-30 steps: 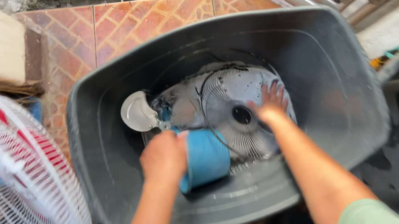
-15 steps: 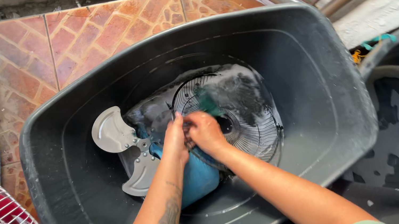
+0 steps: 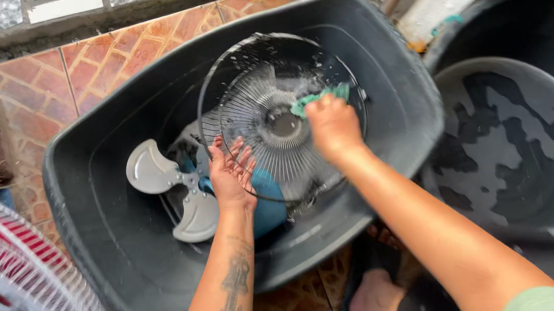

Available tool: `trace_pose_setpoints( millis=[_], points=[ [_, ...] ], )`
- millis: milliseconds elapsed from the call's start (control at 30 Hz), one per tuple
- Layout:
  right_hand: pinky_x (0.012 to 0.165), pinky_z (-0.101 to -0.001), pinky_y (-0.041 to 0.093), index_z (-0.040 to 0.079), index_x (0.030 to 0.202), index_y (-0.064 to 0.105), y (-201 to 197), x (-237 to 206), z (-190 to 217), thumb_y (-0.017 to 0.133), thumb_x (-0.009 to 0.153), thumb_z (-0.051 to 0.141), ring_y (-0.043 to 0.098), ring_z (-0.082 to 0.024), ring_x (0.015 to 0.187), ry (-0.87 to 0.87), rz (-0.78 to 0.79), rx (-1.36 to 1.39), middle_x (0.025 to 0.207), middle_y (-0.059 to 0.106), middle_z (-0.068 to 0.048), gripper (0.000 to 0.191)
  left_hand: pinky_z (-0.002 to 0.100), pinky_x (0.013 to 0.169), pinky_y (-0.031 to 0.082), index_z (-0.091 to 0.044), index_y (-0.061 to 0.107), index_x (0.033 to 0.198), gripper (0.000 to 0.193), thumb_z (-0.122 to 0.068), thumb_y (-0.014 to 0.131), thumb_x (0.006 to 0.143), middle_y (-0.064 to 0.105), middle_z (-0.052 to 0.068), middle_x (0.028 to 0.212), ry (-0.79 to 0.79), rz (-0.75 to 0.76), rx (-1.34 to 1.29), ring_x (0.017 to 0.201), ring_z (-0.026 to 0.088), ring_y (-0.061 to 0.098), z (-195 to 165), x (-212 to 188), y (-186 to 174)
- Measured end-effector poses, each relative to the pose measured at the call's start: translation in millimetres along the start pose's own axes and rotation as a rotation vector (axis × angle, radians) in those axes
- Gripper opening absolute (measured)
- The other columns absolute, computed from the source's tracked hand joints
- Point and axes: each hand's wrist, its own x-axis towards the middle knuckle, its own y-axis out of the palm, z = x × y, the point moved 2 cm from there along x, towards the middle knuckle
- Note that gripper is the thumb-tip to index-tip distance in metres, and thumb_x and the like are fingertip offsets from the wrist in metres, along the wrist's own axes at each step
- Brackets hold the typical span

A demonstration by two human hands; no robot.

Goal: The person uses a screwdriver to unscrew and remove the front grille of a standing electric fan, then takes off the blades and other removable parts. They place the parts in a basin of soapy water and scrub the grille, blades, and covers with a sponge, rinsing them in the basin.

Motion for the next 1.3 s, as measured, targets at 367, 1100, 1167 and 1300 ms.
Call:
trace_pose_setpoints(
  millis=[367, 1100, 1167, 1300],
  points=[
    [0.1, -0.0448, 0.049, 0.007, 0.119, 0.065, -108.9, -49.5, 80.4, 0.074, 0.077, 0.02, 0.062, -0.037, 0.118, -0.433, 0.026, 0.83, 0.123, 0.067, -0.018, 0.045, 0.051, 0.11, 0.048, -0.027, 0.037, 0.146, 0.061, -0.066, 0.044, 0.099, 0.053, 0.009, 0.14, -0.132, -0.047, -0.246, 0.123, 0.028, 0.059, 14.9, -93.4, 26.8],
    [0.073, -0.03, 0.052, 0.007, 0.108, 0.074, -216.1, -265.8, -335.6, 0.079, 0.086, 0.022, 0.065, -0.013, 0.085, 0.769, -0.296, 1.018, 0.096, 0.073, -0.002, 0.027, 0.064, 0.116, 0.043, -0.012, 0.052, 0.143, 0.075, -0.069, 0.047, 0.096, 0.054, 0.016, 0.138, -0.324, 0.603, 0.187, 0.14, 0.044, 0.051, 51.3, -85.6, 181.1],
    [0.076, -0.031, 0.056, 0.009, 0.107, 0.076, -172.4, -262.3, -318.5, 0.082, 0.079, 0.023, 0.07, -0.014, 0.085, 0.85, -0.298, 0.999, 0.093, 0.076, -0.003, 0.032, 0.063, 0.114, 0.043, -0.014, 0.053, 0.144, 0.075, -0.07, 0.043, 0.096, 0.055, 0.014, 0.138, -0.322, 0.57, 0.252, 0.139, 0.044, 0.053, 66.5, -77.5, 178.2],
    [0.075, -0.0319, 0.059, 0.006, 0.109, 0.072, -105.5, -216.0, -250.7, 0.08, 0.078, 0.027, 0.071, -0.015, 0.088, 0.704, -0.145, 1.09, 0.097, 0.076, -0.005, 0.039, 0.062, 0.116, 0.043, -0.014, 0.054, 0.149, 0.079, -0.07, 0.037, 0.095, 0.06, 0.014, 0.145, -0.317, 0.677, 0.182, 0.139, 0.04, 0.054, 92.5, -72.1, 169.9]
  ],
)
